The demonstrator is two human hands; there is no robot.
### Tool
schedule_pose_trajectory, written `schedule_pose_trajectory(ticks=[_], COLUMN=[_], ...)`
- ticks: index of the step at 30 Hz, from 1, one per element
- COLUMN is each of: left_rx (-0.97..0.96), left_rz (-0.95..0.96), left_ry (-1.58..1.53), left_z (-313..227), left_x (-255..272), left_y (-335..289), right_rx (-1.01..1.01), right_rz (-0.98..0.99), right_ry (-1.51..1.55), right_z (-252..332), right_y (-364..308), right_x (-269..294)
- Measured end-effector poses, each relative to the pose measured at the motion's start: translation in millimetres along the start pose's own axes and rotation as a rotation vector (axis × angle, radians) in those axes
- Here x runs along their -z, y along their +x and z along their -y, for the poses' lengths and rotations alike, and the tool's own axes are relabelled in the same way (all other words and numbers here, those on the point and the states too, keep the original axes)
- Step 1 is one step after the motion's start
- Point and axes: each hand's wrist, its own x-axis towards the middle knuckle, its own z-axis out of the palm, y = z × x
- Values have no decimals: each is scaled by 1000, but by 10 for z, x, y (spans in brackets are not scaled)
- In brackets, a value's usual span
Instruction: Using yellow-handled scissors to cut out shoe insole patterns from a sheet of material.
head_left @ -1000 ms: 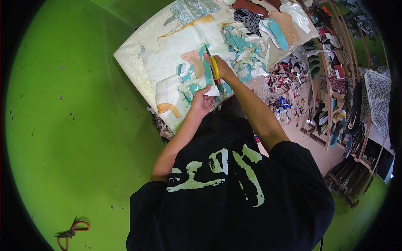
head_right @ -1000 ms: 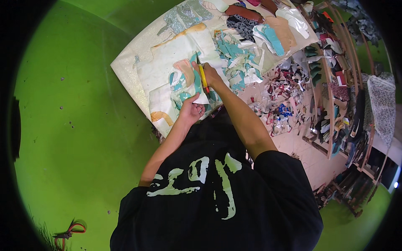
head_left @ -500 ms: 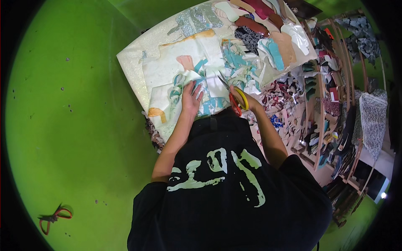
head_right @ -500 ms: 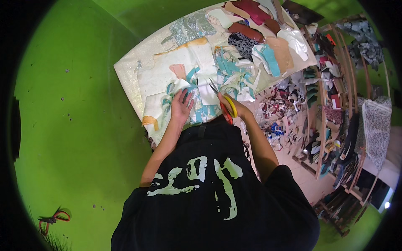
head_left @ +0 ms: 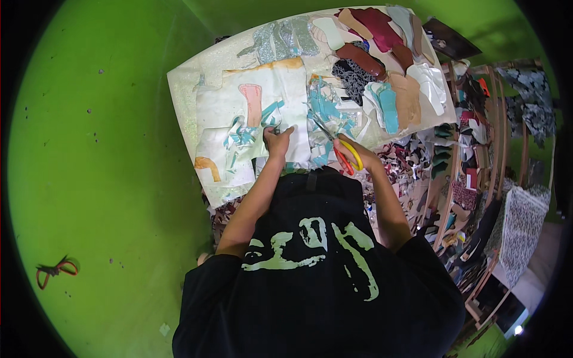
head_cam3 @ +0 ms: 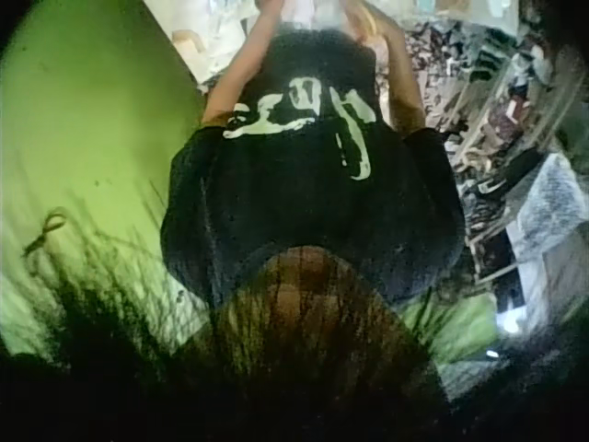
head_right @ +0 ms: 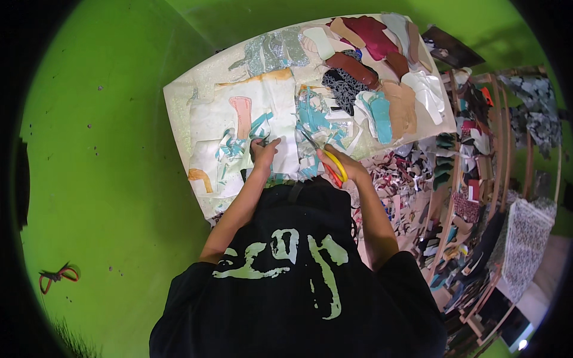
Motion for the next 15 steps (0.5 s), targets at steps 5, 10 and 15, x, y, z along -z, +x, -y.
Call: schedule_pose_trajectory(ticks=[5, 10, 15], left_rx=[25, 33, -101], left_rz=[13, 63, -15], left_ry=[-46, 70, -90], left_z=[-150, -328, -403], left_x=[-91, -160, -131], left_y=[6, 10, 89], right_rx=[-24, 45, -53], right_rz=[103, 194, 383], right_ry=[-44, -300, -397], right_z=[63, 498, 776], right_y=[241, 410, 702], right_x=[604, 990, 1267])
